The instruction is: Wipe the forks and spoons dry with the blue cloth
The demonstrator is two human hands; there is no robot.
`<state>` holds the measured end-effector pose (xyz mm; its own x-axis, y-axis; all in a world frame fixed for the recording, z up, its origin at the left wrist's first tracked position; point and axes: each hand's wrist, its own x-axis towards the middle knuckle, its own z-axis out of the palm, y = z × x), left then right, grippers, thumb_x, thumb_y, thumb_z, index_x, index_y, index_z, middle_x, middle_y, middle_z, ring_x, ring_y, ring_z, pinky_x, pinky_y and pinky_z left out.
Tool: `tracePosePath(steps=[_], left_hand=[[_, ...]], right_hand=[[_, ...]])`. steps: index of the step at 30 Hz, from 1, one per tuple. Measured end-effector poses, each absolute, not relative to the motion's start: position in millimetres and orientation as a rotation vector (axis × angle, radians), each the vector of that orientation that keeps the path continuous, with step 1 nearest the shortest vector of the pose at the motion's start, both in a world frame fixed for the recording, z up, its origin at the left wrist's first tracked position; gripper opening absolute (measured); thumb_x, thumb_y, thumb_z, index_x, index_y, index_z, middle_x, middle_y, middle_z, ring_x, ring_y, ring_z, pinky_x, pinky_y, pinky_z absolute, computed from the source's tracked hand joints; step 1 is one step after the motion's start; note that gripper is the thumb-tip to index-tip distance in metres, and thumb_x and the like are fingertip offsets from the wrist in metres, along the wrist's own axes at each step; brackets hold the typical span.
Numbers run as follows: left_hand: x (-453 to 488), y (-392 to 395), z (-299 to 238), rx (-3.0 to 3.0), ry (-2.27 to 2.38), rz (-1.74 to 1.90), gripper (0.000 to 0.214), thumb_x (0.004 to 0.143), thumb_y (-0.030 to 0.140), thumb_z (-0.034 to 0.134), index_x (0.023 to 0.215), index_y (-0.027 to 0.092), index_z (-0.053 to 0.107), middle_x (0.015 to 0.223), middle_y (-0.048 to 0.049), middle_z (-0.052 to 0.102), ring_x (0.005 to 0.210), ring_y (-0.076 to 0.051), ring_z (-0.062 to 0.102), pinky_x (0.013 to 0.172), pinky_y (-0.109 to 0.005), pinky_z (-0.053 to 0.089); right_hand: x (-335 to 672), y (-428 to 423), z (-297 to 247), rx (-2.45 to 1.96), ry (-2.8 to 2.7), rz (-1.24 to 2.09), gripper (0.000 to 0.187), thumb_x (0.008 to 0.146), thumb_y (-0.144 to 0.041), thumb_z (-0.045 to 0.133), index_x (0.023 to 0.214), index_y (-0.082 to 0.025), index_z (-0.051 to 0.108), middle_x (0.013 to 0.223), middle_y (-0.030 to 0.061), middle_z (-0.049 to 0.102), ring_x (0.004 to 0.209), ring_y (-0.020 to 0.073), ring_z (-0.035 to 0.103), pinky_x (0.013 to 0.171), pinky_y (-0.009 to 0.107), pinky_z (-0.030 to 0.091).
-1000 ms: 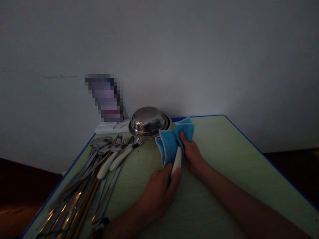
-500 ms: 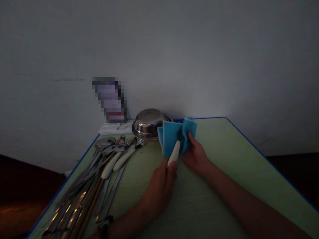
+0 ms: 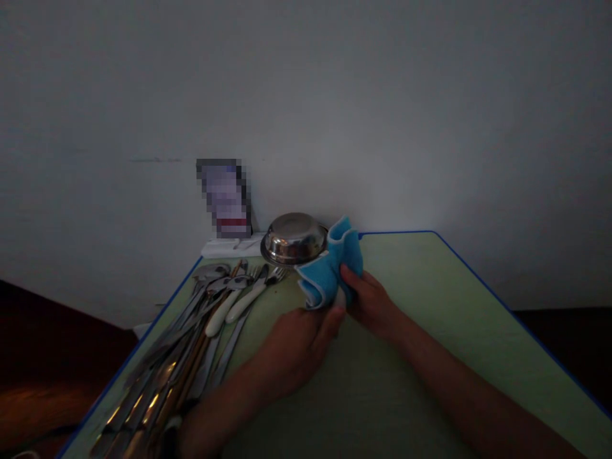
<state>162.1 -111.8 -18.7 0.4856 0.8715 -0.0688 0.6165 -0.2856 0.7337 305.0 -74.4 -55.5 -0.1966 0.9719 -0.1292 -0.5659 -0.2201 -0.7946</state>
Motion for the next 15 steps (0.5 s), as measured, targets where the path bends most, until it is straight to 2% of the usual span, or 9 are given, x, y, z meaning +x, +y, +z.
tracePosePath(steps=[1, 3, 7, 9, 12, 15], left_hand=[[156, -110, -4, 2.009, 1.226, 0.380, 0.051, 0.091, 0.043, 0.025, 0.057, 0.019, 0.053, 0.048, 0.0004, 0.053, 0.046, -0.014, 0.052, 0.050, -0.024, 0.037], [145, -106, 29, 1.982, 1.218, 0.363, 0.049, 0.089, 0.045, 0.028, 0.057, 0.019, 0.054, 0.045, 0.0021, 0.053, 0.040, -0.012, 0.050, 0.044, -0.022, 0.036], [138, -89, 79, 2.198, 1.367, 0.686, 0.035, 0.087, 0.038, 0.038, 0.062, 0.019, 0.051, 0.051, 0.0034, 0.053, 0.047, -0.011, 0.050, 0.048, -0.021, 0.037], [144, -82, 90, 2.347, 1.445, 0.697, 0.031, 0.086, 0.037, 0.040, 0.067, 0.018, 0.055, 0.051, 0.0031, 0.053, 0.046, -0.011, 0.048, 0.047, -0.022, 0.035], [155, -78, 91, 2.419, 1.418, 0.693, 0.036, 0.088, 0.040, 0.035, 0.071, 0.017, 0.057, 0.058, 0.0014, 0.057, 0.051, -0.012, 0.050, 0.050, -0.022, 0.035], [162, -80, 87, 2.443, 1.374, 0.688, 0.039, 0.090, 0.038, 0.030, 0.074, 0.017, 0.058, 0.065, 0.0006, 0.061, 0.057, -0.013, 0.054, 0.055, -0.023, 0.036]], right_hand=[[309, -74, -51, -0.775, -0.759, 1.667, 0.022, 0.070, -0.040, 0.066, 0.070, -0.018, 0.061, 0.057, -0.0048, 0.058, 0.050, 0.0080, 0.048, 0.051, 0.020, 0.039], [318, -74, -40, -0.747, -0.828, 1.659, 0.023, 0.069, -0.040, 0.066, 0.074, -0.018, 0.063, 0.061, -0.0043, 0.060, 0.053, 0.0084, 0.050, 0.053, 0.020, 0.041], [330, -76, -24, -0.657, -0.946, 1.754, 0.025, 0.066, -0.039, 0.069, 0.081, -0.019, 0.065, 0.071, -0.0017, 0.064, 0.063, 0.0113, 0.057, 0.064, 0.024, 0.045], [333, -78, -21, -0.646, -0.938, 1.794, 0.029, 0.064, -0.041, 0.070, 0.082, -0.020, 0.065, 0.069, -0.0020, 0.064, 0.063, 0.0117, 0.058, 0.065, 0.025, 0.046], [334, -78, -21, -0.676, -0.903, 1.790, 0.034, 0.059, -0.046, 0.072, 0.080, -0.020, 0.065, 0.064, -0.0028, 0.062, 0.058, 0.0113, 0.056, 0.059, 0.024, 0.045], [333, -76, -24, -0.737, -0.952, 1.718, 0.034, 0.061, -0.047, 0.069, 0.079, -0.019, 0.065, 0.065, -0.0015, 0.063, 0.056, 0.0118, 0.054, 0.056, 0.024, 0.043]])
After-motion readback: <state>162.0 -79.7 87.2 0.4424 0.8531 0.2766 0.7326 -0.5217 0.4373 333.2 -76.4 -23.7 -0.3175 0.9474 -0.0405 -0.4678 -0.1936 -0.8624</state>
